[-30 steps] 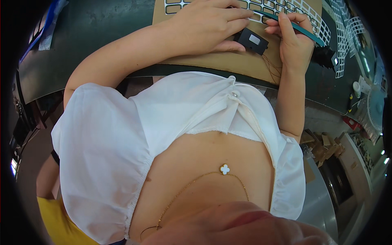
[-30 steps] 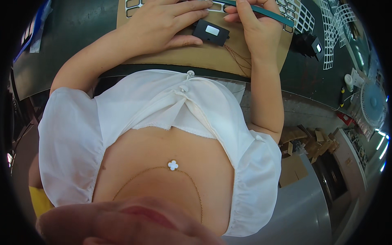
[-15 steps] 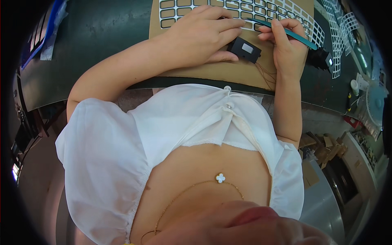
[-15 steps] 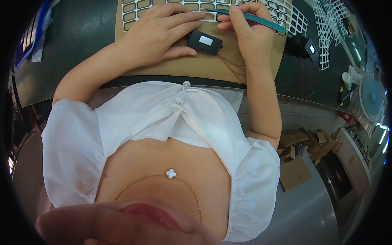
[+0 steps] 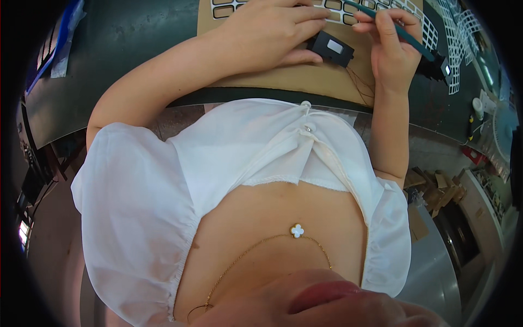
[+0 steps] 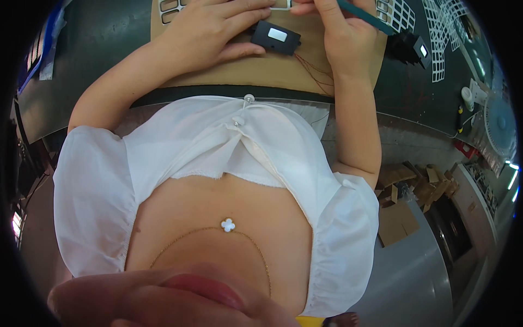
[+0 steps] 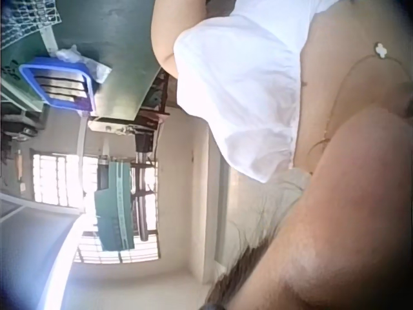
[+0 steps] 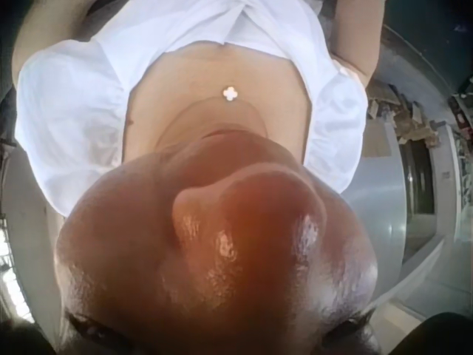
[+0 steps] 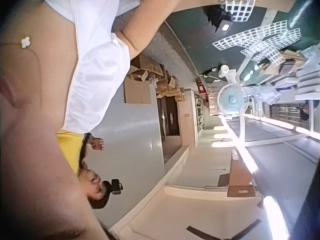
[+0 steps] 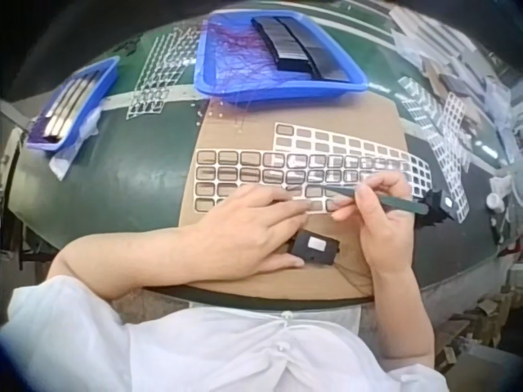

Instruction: The worker uses a testing probe and a stylus to inspect or mark small components on a grid sheet at a factory workstation.

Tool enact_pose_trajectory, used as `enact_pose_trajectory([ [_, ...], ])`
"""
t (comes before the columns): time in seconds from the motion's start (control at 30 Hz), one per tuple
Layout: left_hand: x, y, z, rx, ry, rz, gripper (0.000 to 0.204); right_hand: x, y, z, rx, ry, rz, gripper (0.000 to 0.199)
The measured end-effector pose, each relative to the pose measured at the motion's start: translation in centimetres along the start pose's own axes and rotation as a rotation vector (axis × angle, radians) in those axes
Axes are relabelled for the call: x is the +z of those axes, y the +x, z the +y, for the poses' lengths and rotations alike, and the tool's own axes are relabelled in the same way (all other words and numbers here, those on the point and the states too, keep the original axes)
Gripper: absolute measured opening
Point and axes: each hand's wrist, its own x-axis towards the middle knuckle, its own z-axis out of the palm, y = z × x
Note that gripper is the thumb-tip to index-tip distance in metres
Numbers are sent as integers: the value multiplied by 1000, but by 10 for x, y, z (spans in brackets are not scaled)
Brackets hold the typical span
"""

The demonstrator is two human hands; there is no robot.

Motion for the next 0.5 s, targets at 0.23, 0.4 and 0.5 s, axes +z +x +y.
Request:
enact_pose_trajectory([
  [0.23, -16, 4, 9, -181, -226, -160, 44, -17, -13, -8, -310, 289, 22, 7],
  [0.4, -13, -3, 6, -2, -181, 9, 39, -31, -52, -11, -53, 178, 25, 11],
  [0.5, -10, -3, 9, -96, -256, -34, 35, -37, -65, 7, -98, 173, 36, 9],
])
